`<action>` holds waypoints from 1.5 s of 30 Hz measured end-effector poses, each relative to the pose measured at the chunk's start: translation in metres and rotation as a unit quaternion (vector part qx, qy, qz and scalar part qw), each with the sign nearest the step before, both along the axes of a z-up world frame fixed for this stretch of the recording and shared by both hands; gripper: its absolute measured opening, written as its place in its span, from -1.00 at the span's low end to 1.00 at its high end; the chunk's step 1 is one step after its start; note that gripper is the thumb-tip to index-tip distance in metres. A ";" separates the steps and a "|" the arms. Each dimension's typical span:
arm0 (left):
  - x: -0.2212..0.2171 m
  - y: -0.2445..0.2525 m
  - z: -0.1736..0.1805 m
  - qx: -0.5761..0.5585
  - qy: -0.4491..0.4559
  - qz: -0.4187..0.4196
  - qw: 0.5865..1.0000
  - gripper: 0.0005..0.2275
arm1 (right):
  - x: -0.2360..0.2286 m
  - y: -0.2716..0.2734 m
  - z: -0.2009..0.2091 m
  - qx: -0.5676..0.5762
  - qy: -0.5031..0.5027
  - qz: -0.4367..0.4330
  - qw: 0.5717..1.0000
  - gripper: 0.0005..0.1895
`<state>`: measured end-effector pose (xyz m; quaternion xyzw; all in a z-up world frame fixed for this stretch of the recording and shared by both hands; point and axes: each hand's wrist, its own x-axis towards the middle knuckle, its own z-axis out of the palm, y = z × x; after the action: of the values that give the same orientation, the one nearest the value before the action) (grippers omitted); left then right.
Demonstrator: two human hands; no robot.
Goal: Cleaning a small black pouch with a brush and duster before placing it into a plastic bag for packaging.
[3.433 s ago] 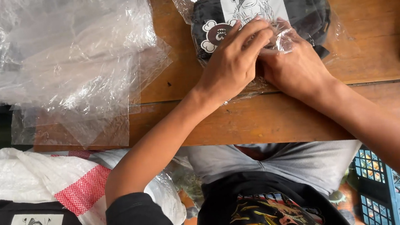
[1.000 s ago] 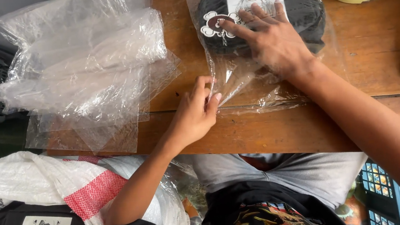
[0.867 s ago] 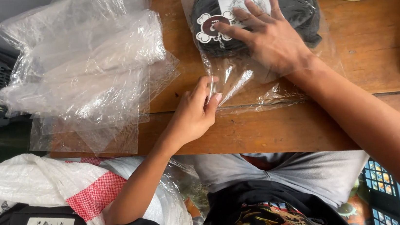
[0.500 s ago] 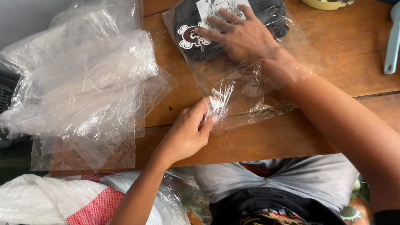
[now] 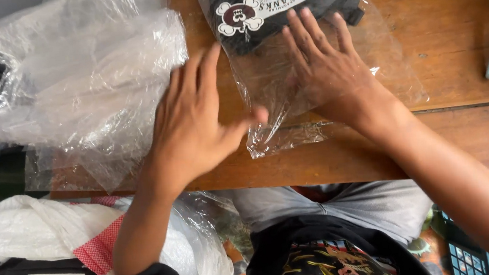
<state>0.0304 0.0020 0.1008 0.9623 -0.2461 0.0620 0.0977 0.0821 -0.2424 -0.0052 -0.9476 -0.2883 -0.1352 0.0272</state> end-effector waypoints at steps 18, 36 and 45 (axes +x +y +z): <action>0.074 -0.061 -0.023 -0.184 -0.157 -0.220 0.945 -0.63 | 0.065 -0.193 0.069 0.069 0.015 -0.130 0.989 -0.70; 0.072 -0.079 -0.046 -0.130 -0.186 -0.251 0.941 -0.43 | 0.208 -0.217 0.025 -0.228 0.162 -0.240 0.930 -0.56; 0.075 -0.073 -0.048 -0.147 -0.206 -0.230 0.940 -0.49 | 0.191 -0.187 0.051 -0.144 0.118 -0.201 0.962 -0.41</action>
<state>0.1049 -0.0713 0.0525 0.8206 -0.4636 0.2705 0.1963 0.2732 -0.4298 0.0457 -0.9890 -0.1033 0.0177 -0.1039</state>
